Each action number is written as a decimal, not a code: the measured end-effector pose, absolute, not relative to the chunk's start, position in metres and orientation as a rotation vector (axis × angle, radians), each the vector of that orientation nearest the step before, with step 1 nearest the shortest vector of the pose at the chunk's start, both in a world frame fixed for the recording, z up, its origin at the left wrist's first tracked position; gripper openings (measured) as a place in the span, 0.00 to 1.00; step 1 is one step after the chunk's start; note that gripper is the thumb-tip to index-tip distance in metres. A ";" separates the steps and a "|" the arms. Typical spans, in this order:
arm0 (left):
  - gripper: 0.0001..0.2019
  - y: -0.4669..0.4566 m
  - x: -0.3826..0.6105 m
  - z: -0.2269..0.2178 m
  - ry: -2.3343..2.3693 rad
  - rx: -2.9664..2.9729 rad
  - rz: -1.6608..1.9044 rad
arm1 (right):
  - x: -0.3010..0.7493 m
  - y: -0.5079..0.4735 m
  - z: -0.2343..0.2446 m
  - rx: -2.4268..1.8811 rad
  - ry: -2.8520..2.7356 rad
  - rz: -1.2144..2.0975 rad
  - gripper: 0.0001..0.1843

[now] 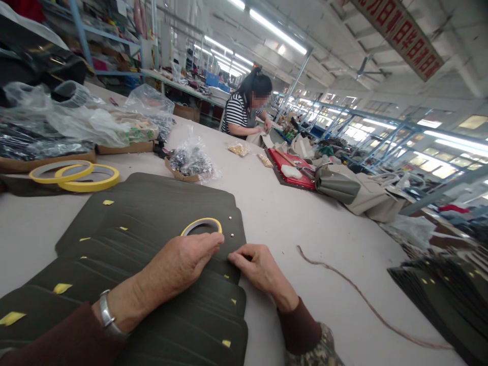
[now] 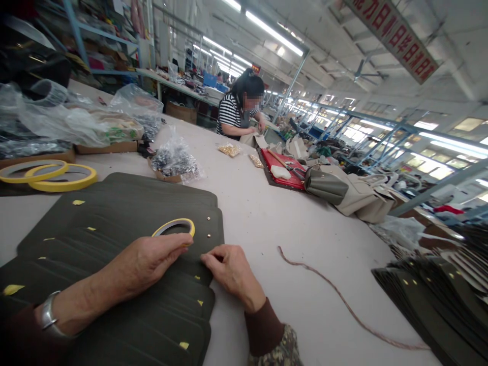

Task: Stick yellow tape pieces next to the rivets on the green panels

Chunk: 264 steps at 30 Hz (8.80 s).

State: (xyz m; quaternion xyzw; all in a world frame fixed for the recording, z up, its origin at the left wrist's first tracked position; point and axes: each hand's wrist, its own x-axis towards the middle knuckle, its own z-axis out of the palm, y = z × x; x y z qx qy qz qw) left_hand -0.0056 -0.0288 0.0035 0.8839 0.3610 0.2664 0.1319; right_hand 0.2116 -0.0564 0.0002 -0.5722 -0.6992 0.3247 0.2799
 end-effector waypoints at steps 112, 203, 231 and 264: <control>0.12 -0.021 -0.050 0.013 1.405 2.531 0.229 | 0.210 -0.018 -0.028 -1.478 -1.967 0.355 0.15; 0.17 -0.029 -0.009 -0.002 1.082 2.512 0.842 | 0.204 -0.042 0.003 -1.455 -1.851 0.941 0.11; 0.10 -0.035 0.003 0.008 1.201 2.592 0.835 | 0.183 -0.027 0.000 -1.487 -1.152 1.088 0.06; 0.09 -0.028 -0.004 0.011 1.293 2.588 0.348 | 0.192 -0.012 -0.015 -1.607 -1.809 0.495 0.08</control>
